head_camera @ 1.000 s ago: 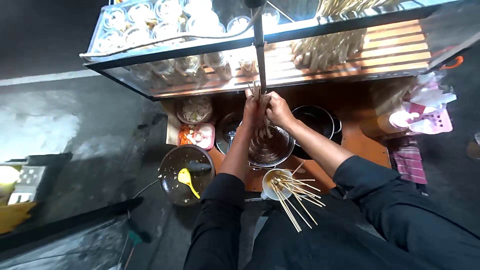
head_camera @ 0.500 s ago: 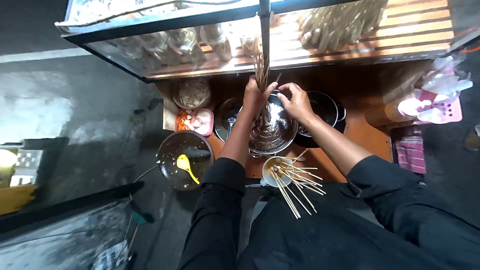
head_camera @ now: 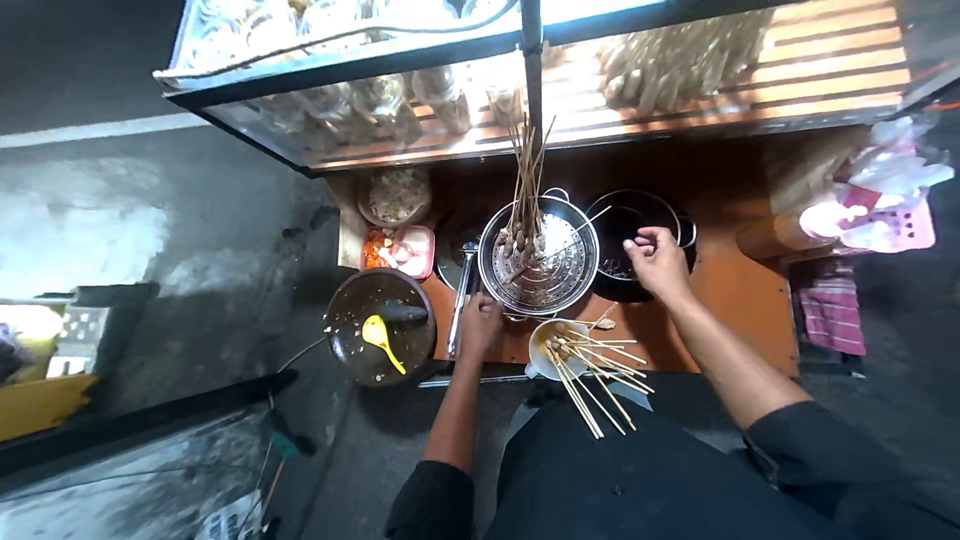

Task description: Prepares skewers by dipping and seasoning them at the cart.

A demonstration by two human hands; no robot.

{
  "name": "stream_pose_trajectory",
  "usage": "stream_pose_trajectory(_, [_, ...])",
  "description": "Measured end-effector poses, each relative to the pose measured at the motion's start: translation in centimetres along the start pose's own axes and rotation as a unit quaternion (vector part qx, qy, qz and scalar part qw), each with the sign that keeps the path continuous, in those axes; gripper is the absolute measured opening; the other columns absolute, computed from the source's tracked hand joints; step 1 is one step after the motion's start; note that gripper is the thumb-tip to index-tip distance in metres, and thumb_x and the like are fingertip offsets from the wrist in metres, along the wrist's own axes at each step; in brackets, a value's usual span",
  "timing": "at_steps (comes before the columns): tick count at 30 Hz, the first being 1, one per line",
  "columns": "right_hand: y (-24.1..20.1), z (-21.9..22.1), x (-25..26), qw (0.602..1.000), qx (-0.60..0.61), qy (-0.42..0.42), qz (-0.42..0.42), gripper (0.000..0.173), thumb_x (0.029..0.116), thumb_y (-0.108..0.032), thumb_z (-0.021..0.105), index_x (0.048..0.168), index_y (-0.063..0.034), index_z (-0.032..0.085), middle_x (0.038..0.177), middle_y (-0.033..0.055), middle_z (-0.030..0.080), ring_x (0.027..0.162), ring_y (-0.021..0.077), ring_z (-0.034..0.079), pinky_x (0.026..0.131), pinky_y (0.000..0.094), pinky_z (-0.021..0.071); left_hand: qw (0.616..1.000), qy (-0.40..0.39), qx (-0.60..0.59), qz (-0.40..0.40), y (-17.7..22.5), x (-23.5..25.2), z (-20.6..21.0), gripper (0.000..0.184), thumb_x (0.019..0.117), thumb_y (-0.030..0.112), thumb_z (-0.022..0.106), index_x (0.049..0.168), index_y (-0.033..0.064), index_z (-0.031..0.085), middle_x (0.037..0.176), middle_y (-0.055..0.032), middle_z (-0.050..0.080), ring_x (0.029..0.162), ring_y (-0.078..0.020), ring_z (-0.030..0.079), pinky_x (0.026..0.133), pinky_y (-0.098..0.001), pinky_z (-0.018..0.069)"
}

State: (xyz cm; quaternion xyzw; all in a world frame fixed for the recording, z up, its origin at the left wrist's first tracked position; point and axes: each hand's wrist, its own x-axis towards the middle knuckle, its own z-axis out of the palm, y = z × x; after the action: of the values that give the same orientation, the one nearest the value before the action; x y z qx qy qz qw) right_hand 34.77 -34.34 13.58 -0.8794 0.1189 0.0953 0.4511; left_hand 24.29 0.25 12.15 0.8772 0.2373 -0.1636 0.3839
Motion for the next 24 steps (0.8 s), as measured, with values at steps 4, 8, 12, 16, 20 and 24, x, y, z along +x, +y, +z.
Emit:
stream_pose_trajectory(4, [-1.1, 1.6, 3.6, 0.993, 0.068, -0.032, 0.088, 0.058, 0.0996, -0.048, 0.066, 0.141, -0.0078, 0.057, 0.13, 0.0165, 0.067, 0.114, 0.0325, 0.067, 0.097, 0.057, 0.0534, 0.999, 0.027, -0.038, -0.011, -0.6, -0.4, 1.4, 0.022, 0.097, 0.024, 0.069, 0.107, 0.0055, 0.073, 0.096, -0.0083, 0.073, 0.08, -0.0156, 0.071, 0.078, -0.037, 0.0615])
stream_pose_trajectory(8, [-3.6, 3.9, 6.9, 0.981, 0.139, -0.049, 0.127, 0.048, 0.0982, -0.038, 0.071, 0.134, -0.0054, 0.064, 0.128, 0.0162, 0.069, 0.121, 0.0289, 0.064, 0.105, 0.0528, 0.0487, 0.994, 0.028, -0.103, -0.016, -0.1, -1.1, 1.5, 0.018, 0.0931, 0.018, 0.075, 0.104, 0.0039, 0.072, 0.091, -0.0071, 0.075, 0.072, -0.0152, 0.073, 0.072, -0.0357, 0.064])
stream_pose_trajectory(12, [-5.2, 4.5, 7.5, 0.983, 0.149, -0.057, 0.094, 0.029, 0.1008, -0.026, 0.067, 0.122, -0.0073, 0.07, 0.115, 0.0146, 0.071, 0.107, 0.0261, 0.067, 0.096, 0.0501, 0.0528, 0.984, 0.042, -0.174, 0.008, 1.0, -2.4, 1.0, 0.023, 0.088, 0.009, 0.078, 0.106, 0.0007, 0.067, 0.09, -0.0086, 0.074, 0.07, -0.0174, 0.074, 0.069, -0.0353, 0.066])
stream_pose_trajectory(16, [-6.8, 3.8, 6.2, 0.98, 0.192, -0.054, 0.013, 0.027, 0.0988, -0.02, 0.07, 0.12, -0.0046, 0.068, 0.104, 0.0119, 0.072, 0.089, 0.02, 0.07, 0.085, 0.0416, 0.0588, 0.975, 0.03, -0.208, 0.071, 3.3, -4.3, -0.6, 0.03, 0.0857, 0.009, 0.081, 0.109, 0.0005, 0.065, 0.094, -0.0077, 0.075, 0.075, -0.0185, 0.075, 0.072, -0.0365, 0.0668])
stream_pose_trajectory(20, [-9.3, 2.5, 4.7, 0.977, 0.199, -0.048, -0.063, 0.028, 0.0954, -0.019, 0.074, 0.118, -0.0037, 0.067, 0.094, 0.0084, 0.071, 0.078, 0.016, 0.069, 0.077, 0.0373, 0.0612, 0.968, 0.004, -0.181, 0.174, 7.3, -5.3, -3.1, 0.025, 0.0878, 0.014, 0.079, 0.107, 0.0024, 0.067, 0.095, -0.0048, 0.074, 0.081, -0.0139, 0.073, 0.077, -0.0325, 0.0644])
stream_pose_trajectory(24, [-10.7, 1.4, 3.9, 0.972, 0.174, -0.05, -0.15, 0.023, 0.0953, -0.019, 0.074, 0.112, -0.0044, 0.068, 0.094, 0.0077, 0.072, 0.078, 0.0146, 0.07, 0.076, 0.0358, 0.0614, 0.967, -0.03, -0.109, 0.229, 12.0, -6.1, -6.9, 0.021, 0.0884, 0.016, 0.079, 0.104, 0.0081, 0.068, 0.087, 0.0008, 0.073, 0.075, -0.0093, 0.071, 0.072, -0.0297, 0.062])
